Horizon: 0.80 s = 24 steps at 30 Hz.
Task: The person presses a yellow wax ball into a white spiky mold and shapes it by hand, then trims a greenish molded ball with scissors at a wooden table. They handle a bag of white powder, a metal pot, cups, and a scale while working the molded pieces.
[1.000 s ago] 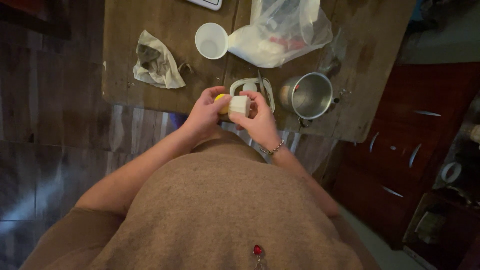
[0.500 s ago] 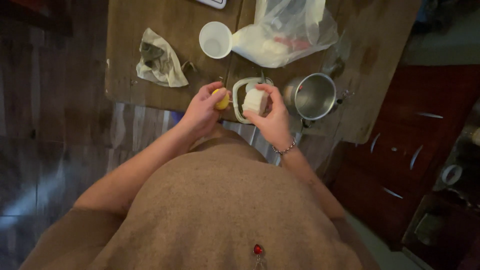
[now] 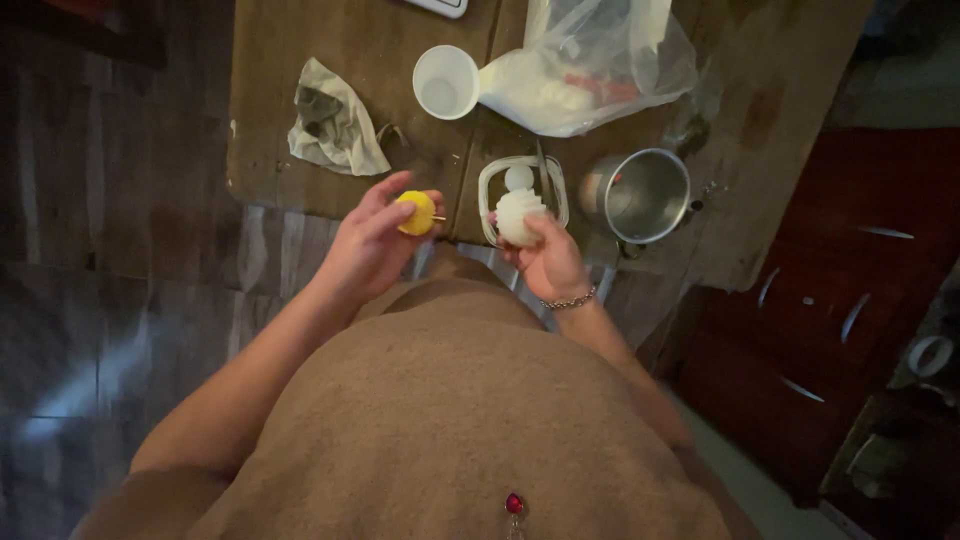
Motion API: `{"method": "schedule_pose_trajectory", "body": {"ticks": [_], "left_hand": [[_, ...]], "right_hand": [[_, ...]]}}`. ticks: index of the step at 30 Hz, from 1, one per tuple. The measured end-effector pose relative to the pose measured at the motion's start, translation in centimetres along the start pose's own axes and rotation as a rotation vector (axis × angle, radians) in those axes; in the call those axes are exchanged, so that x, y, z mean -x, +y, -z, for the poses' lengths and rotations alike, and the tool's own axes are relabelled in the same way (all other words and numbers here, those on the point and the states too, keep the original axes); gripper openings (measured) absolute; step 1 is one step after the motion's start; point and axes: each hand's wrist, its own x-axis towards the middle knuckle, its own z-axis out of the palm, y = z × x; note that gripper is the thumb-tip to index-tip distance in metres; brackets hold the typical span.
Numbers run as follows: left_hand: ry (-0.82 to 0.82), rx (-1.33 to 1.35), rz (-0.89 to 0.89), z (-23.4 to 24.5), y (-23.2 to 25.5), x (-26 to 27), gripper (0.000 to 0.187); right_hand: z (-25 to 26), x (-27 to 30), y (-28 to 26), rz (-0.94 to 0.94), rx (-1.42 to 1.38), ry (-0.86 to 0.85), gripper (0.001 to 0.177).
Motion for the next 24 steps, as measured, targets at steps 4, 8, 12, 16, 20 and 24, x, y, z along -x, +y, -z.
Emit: {"method": "schedule_pose_trajectory", "body": {"ticks": [4, 8, 12, 16, 20, 24], "left_hand": [[0.057, -0.088, -0.047, 0.7, 0.7, 1.8, 0.058], [0.063, -0.063, -0.086, 1.6, 1.1, 3.4, 0.055], [0.075, -0.063, -0.121, 1.9, 1.2, 4.4, 0.051], [0.084, -0.076, -0.114, 1.8, 1.3, 4.8, 0.051], [0.049, -0.109, -0.096, 1.9, 0.8, 4.6, 0.056], [-0.010, -0.077, -0.095, 1.1, 0.7, 4.7, 0.061]], "right_hand": [[1.2, -1.2, 2.0, 0.027, 0.012, 0.079, 0.039], [1.2, -2.1, 4.0, 0.061, 0.124, 0.126, 0.036], [0.0, -3.6, 5.1, 0.172, 0.973, 0.070, 0.044], [-3.9, -5.8, 4.4, 0.364, 1.349, 0.143, 0.041], [-6.4, -8.7, 2.8, 0.252, 1.347, 0.226, 0.056], [-7.1, -11.5, 2.4, -0.111, 1.399, 0.138, 0.059]]}}
